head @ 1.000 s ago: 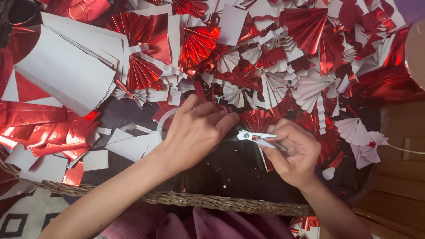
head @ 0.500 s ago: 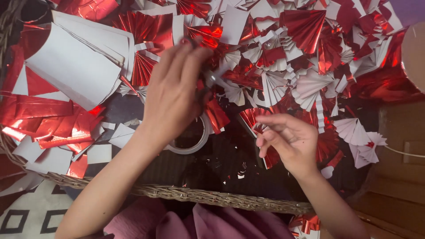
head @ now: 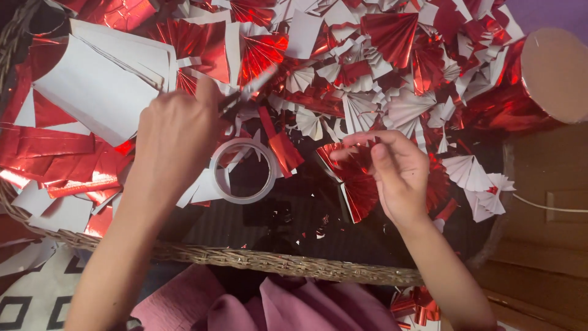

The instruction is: The person is using double-sided tape and scissors to assemble decorative red and white paper fans by joining individual folded segments.

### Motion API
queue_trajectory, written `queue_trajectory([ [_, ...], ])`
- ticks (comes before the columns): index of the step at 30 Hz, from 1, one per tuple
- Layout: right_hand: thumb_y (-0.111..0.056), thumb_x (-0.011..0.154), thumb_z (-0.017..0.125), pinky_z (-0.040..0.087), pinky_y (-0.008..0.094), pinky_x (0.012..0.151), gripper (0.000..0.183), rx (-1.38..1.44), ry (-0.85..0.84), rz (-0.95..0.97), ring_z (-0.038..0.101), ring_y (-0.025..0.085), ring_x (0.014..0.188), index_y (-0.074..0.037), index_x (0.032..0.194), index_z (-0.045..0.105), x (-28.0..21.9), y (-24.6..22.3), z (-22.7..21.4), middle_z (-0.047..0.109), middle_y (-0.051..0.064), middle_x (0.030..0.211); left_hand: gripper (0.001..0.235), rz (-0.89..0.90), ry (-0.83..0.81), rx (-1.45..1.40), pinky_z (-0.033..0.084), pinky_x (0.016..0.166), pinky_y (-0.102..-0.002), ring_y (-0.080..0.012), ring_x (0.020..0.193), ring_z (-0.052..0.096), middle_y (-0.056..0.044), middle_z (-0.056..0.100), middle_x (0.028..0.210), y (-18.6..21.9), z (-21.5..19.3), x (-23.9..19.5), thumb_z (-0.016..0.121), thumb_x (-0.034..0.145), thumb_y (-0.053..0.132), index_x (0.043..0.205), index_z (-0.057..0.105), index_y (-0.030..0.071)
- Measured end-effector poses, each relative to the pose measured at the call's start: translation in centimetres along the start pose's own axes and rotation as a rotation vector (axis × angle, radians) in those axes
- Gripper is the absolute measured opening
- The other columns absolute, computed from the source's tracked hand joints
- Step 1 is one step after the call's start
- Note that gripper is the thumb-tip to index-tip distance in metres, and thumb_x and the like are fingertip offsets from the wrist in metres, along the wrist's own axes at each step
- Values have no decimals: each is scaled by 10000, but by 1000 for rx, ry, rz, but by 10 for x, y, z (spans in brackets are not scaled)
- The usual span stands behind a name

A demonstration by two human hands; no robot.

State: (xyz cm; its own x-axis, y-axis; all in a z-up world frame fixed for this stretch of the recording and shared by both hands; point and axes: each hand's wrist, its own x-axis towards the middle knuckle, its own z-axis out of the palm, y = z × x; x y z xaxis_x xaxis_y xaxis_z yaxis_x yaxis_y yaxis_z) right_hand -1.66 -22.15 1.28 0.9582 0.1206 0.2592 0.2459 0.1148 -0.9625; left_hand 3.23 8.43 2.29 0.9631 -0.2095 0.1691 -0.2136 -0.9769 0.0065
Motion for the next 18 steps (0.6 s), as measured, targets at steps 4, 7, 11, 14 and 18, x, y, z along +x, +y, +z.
queue_trajectory([
  [4, -237, 1044, 627, 533, 303, 969, 273, -217, 45, -105, 654, 221, 1017, 9, 1138, 695, -1, 11, -20, 687, 115, 1043, 369, 98, 4, 320, 366, 364, -330, -174, 490, 513, 27, 468, 558, -4, 19, -22, 800, 861, 407, 891, 525, 163],
  [7, -234, 1000, 690, 557, 312, 1014, 243, -221, 85, -78, 698, 216, 1052, -14, 1101, 714, -1, 12, -26, 736, 126, 1088, 233, 103, -71, 286, 436, 374, -369, -203, 824, 613, 62, 565, 619, -8, 19, -25, 759, 887, 336, 847, 614, 158],
  [11, -184, 934, 764, 576, 232, 824, 244, -170, 109, 6, 700, 150, 916, -4, 1093, 718, -2, 17, -30, 738, 96, 1011, 217, 214, 60, 401, 530, 648, -304, -190, 911, 598, 64, 646, 817, -9, 18, -22, 744, 859, 343, 1026, 725, 205],
  [14, -86, 900, 785, 635, 254, 612, 219, -74, 93, 51, 670, 136, 767, 9, 1079, 702, -1, 15, -27, 680, 70, 880, 330, 212, 45, 477, 489, 750, -300, -216, 1023, 542, 20, 631, 971, -6, 14, -16, 748, 745, 553, 878, 727, 252],
  [18, -13, 875, 780, 670, 263, 555, 248, -94, -21, 83, 648, 141, 672, 47, 1103, 704, 3, 1, -20, 670, 94, 806, 134, 332, 127, 290, 560, 649, -400, -243, 835, 657, -16, 668, 836, 17, -19, -4, 709, 863, 343, 952, 743, 248],
])
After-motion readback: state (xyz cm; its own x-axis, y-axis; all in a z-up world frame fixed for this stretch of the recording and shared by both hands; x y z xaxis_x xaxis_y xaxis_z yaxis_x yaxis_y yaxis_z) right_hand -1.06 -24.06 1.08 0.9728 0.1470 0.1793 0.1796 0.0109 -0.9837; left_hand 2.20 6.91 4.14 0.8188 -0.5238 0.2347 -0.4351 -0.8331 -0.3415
